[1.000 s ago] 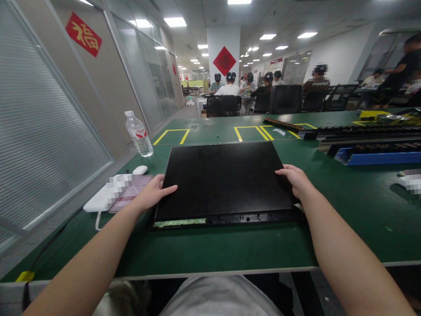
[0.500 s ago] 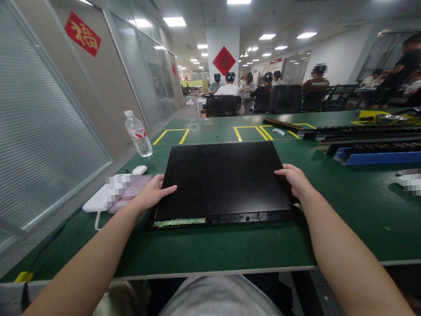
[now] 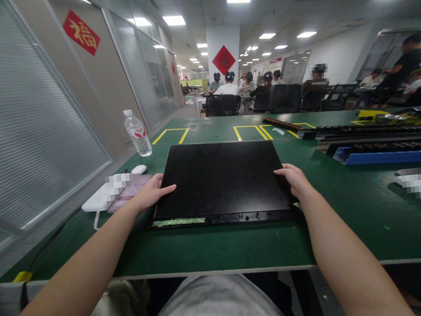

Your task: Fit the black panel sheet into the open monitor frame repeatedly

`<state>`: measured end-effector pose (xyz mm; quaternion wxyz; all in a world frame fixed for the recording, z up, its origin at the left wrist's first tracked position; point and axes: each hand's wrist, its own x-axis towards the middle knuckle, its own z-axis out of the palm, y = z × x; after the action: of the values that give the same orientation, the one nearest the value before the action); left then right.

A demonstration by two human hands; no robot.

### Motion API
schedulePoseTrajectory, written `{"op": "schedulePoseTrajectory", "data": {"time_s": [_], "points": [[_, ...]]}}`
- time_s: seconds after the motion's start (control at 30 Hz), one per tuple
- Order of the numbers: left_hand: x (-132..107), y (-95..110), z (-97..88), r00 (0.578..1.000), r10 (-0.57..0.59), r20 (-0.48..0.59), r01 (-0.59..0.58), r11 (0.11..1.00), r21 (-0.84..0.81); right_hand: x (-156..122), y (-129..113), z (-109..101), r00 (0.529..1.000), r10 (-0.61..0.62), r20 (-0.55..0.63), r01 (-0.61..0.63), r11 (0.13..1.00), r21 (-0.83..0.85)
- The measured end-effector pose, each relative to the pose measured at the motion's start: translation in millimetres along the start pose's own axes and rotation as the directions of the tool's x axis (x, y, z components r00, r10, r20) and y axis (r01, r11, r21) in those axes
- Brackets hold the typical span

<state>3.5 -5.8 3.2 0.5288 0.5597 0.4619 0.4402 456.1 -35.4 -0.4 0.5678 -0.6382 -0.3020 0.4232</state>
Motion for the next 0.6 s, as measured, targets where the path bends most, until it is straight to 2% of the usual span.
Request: {"op": "schedulePoseTrajectory", "data": {"time_s": [0.2,0.6], "points": [[1,-1,0.0,1.0,-0.002,-0.008,0.002,1.0,0.028,-4,-2,3,1.0,0.003,-0.004,-0.002,0.999,0.044],[10,-18,-10.4,0.998,0.054,-0.02,-0.051,0.992,0.113,1,0,-1,1.0,-0.006,0.02,0.006,1.0,-0.017]]}}
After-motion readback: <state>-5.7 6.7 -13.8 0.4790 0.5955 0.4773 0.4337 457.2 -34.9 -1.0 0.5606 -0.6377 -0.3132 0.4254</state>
